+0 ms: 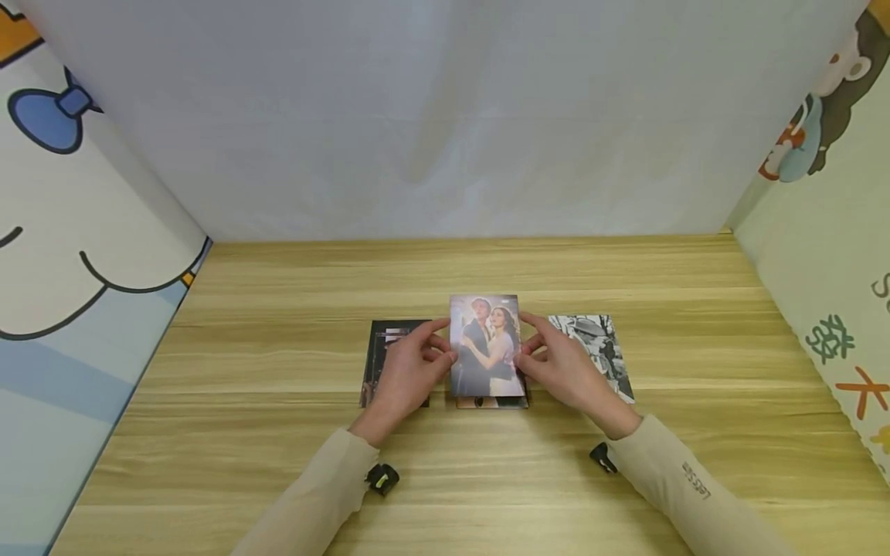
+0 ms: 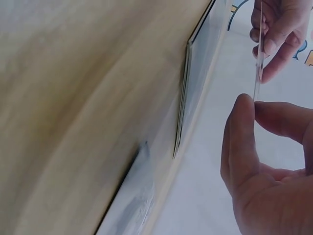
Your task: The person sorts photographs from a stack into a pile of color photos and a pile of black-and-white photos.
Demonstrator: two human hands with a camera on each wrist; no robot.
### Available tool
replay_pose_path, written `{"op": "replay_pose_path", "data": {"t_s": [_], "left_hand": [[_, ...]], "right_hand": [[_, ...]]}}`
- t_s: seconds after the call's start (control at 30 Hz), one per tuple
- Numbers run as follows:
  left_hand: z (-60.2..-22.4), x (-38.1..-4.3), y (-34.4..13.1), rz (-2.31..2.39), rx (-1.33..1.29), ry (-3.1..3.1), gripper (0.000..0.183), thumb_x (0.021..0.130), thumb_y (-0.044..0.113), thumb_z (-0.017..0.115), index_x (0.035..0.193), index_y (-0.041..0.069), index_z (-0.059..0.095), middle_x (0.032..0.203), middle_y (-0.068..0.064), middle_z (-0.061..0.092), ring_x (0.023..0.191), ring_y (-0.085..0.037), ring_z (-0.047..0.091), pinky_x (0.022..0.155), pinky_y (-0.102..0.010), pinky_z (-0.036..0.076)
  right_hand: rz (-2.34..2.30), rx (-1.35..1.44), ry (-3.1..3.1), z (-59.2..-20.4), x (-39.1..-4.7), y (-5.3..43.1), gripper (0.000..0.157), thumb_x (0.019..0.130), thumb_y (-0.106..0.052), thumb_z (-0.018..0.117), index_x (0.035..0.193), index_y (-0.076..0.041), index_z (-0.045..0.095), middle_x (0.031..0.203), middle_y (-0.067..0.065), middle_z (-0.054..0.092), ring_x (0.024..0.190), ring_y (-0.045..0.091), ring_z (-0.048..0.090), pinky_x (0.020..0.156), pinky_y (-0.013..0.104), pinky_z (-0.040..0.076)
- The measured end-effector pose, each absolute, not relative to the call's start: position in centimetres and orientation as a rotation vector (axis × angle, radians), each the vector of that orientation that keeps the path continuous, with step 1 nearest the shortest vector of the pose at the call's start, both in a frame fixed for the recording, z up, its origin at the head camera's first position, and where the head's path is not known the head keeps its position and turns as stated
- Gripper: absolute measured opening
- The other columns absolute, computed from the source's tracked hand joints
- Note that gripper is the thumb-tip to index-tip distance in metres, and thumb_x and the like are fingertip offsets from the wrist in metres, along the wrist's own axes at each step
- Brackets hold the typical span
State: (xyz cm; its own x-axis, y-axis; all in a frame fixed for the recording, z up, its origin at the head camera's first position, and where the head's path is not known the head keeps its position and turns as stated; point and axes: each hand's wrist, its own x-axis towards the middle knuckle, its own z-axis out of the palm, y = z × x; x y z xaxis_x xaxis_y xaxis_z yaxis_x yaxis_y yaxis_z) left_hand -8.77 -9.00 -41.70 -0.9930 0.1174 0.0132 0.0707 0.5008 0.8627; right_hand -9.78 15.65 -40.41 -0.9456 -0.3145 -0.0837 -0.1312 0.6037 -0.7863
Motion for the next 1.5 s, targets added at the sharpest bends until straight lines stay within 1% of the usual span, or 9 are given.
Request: {"op": "replay_pose_path", "data": {"t_s": [0.17,0.3,0.47,0.57,0.73,0.97,1.13,1.3,1.5], "left_hand": [[-41.6,-8.6,-9.4,1.569,0.167,2.665,0.053,0.094,0.005,0.074,0.145,0.005,0.059,0.1,-0.005,0.073,0.083,-0.016,0.073,0.068,-0.03,0.058],[-41.5,-8.4,-9.8,1.559,0.166,2.697,0.052,0.094,0.005,0.074,0.144,0.005,0.06,0.099,-0.005,0.072,0.082,-0.016,0.072,0.065,-0.03,0.056],[-41.1,-8.1,-10.2,1.555,0.134,2.719,0.052,0.093,0.004,0.075,0.143,0.007,0.062,0.097,-0.005,0.071,0.081,-0.016,0.071,0.064,-0.028,0.053],[-41.1,-8.0,-10.5,1.568,0.134,2.727,0.051,0.092,0.002,0.075,0.141,0.005,0.063,0.096,-0.006,0.071,0.08,-0.017,0.071,0.063,-0.027,0.052],[-41.0,-7.9,-10.9,1.601,0.139,2.713,0.05,0.092,-0.001,0.074,0.14,0.003,0.063,0.094,-0.008,0.07,0.079,-0.018,0.071,0.064,-0.026,0.054],[-40.8,-7.7,-11.7,1.595,0.087,2.698,0.051,0.093,0.0,0.073,0.142,0.005,0.062,0.095,-0.008,0.069,0.078,-0.017,0.069,0.064,-0.025,0.054],[-40.7,-7.5,-12.2,1.609,0.089,2.702,0.051,0.092,-0.002,0.074,0.141,0.003,0.062,0.095,-0.01,0.069,0.079,-0.019,0.07,0.065,-0.026,0.055],[-40.7,-7.3,-12.8,1.594,0.067,2.711,0.051,0.092,-0.003,0.073,0.141,0.003,0.062,0.096,-0.011,0.068,0.081,-0.021,0.071,0.069,-0.029,0.058],[-40.6,-7.1,-13.5,1.622,0.043,2.685,0.051,0.092,-0.004,0.072,0.142,0.001,0.061,0.097,-0.012,0.068,0.081,-0.021,0.071,0.071,-0.029,0.06]], "right_hand": [[-1.321,-0.375,2.599,-40.2,-9.5,15.4,0.065,0.098,-0.01,0.066,0.156,0.0,0.039,0.102,0.011,0.068,0.089,0.024,0.074,0.069,0.033,0.055],[-1.379,-0.366,2.57,-40.0,-9.2,14.9,0.064,0.098,-0.007,0.064,0.156,0.001,0.039,0.102,0.013,0.069,0.084,0.022,0.074,0.067,0.032,0.058],[-1.428,-0.358,2.55,-39.8,-8.9,14.3,0.06,0.101,-0.006,0.061,0.157,-0.002,0.039,0.105,0.016,0.069,0.08,0.021,0.074,0.07,0.037,0.062],[-1.462,-0.36,2.533,-39.8,-8.8,14.0,0.06,0.101,-0.005,0.061,0.157,-0.001,0.038,0.105,0.017,0.069,0.079,0.022,0.074,0.071,0.038,0.062],[-1.529,-0.386,2.484,-39.8,-8.9,13.5,0.063,0.101,-0.001,0.06,0.158,0.001,0.035,0.104,0.018,0.066,0.078,0.023,0.073,0.071,0.038,0.062],[-1.564,-0.415,2.456,-39.8,-8.7,12.8,0.067,0.098,0.004,0.059,0.16,-0.002,0.033,0.103,0.017,0.064,0.08,0.023,0.073,0.071,0.038,0.063],[-1.592,-0.431,2.438,-39.9,-8.7,12.3,0.067,0.098,0.004,0.06,0.16,-0.002,0.035,0.102,0.017,0.064,0.079,0.024,0.073,0.071,0.038,0.063],[-1.582,-0.444,2.446,-39.9,-8.7,11.8,0.068,0.098,0.002,0.061,0.16,-0.005,0.035,0.102,0.015,0.065,0.078,0.024,0.074,0.071,0.039,0.063],[-1.567,-0.451,2.453,-39.9,-8.6,11.1,0.067,0.098,0.001,0.06,0.16,-0.005,0.035,0.102,0.014,0.066,0.076,0.023,0.073,0.071,0.042,0.063]]}}
